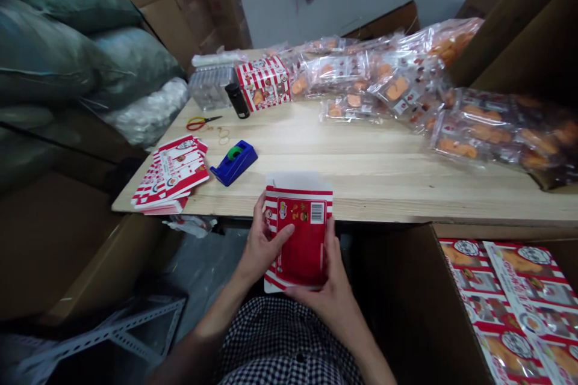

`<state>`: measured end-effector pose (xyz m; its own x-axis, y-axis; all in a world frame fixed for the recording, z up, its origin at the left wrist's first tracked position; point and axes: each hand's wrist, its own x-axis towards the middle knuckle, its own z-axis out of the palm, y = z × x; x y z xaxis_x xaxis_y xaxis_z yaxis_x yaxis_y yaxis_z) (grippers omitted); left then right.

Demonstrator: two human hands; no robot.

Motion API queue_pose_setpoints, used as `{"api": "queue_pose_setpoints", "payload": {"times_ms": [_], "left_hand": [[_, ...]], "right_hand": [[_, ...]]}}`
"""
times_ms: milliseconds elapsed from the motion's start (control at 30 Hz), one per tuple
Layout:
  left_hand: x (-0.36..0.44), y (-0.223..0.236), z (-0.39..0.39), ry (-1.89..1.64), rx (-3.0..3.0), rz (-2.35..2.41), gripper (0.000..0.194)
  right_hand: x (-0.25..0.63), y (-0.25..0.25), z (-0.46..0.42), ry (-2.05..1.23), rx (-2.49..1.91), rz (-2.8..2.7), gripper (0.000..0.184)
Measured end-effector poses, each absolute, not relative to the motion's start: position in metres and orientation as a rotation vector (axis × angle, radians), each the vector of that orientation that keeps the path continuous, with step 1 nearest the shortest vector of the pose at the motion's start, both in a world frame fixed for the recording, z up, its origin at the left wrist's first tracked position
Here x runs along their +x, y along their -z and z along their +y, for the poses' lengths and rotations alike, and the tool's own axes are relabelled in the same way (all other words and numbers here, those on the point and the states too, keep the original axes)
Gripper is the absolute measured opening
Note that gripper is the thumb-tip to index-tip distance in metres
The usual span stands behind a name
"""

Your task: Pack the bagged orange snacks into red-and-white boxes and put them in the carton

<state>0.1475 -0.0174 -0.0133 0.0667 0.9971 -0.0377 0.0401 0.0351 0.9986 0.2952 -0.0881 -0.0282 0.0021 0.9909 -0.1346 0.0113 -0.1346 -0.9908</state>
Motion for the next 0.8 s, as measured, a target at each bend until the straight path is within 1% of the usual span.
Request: {"api": "queue_pose_setpoints", "payload": {"times_ms": [67, 100, 167, 200, 267, 300, 367, 467, 533, 600, 667, 700, 733, 800], "left_hand": [[0.141, 0.011, -0.016, -1.071, 1.249, 1.147, 0.085], [0.14, 0.011, -0.017, -1.046, 1.258, 1.139, 0.085], [0.141, 0.012, -0.021, -1.005, 1.267, 1.112, 0.092], [0.142, 0.014, -0.022, -0.991, 1.263, 1.086, 0.097], [0.143, 0.018, -0.025, -0.981, 1.248, 1.04, 0.102], [0.142, 0.021, -0.027, -0.98, 1.235, 1.036, 0.101], [0.14, 0.027, -0.029, -0.966, 1.185, 1.047, 0.093], [0.136, 0.036, -0.034, -0.906, 1.051, 0.998, 0.078], [0.136, 0.039, -0.038, -0.86, 0.987, 0.913, 0.075], [0.139, 0.038, -0.042, -0.859, 0.972, 0.844, 0.08], [0.144, 0.035, -0.045, -0.884, 1.009, 0.782, 0.085], [0.146, 0.033, -0.046, -0.896, 1.05, 0.765, 0.084], [0.148, 0.032, -0.047, -0.905, 1.104, 0.761, 0.08], [0.148, 0.03, -0.047, -0.927, 1.227, 0.801, 0.066]], "right_hand": [[0.303, 0.023, -0.086, -1.477, -1.181, -0.931, 0.121], [0.305, 0.022, -0.085, -1.521, -1.117, -0.864, 0.122], [0.303, 0.022, -0.086, -1.57, -1.031, -0.808, 0.124], [0.3, 0.024, -0.087, -1.59, -1.016, -0.795, 0.122], [0.295, 0.026, -0.092, -1.62, -1.053, -0.748, 0.11], [0.293, 0.027, -0.094, -1.634, -1.089, -0.71, 0.102], [0.294, 0.029, -0.098, -1.677, -1.136, -0.62, 0.091], [0.303, 0.033, -0.101, -1.759, -1.149, -0.531, 0.089], [0.311, 0.039, -0.102, -1.785, -1.215, -0.513, 0.084], [0.317, 0.048, -0.102, -1.747, -1.303, -0.523, 0.077], [0.317, 0.058, -0.099, -1.624, -1.339, -0.57, 0.073], [0.316, 0.063, -0.097, -1.549, -1.339, -0.593, 0.072], [0.315, 0.068, -0.095, -1.486, -1.336, -0.607, 0.071], [0.313, 0.074, -0.09, -1.419, -1.347, -0.595, 0.065]]}}
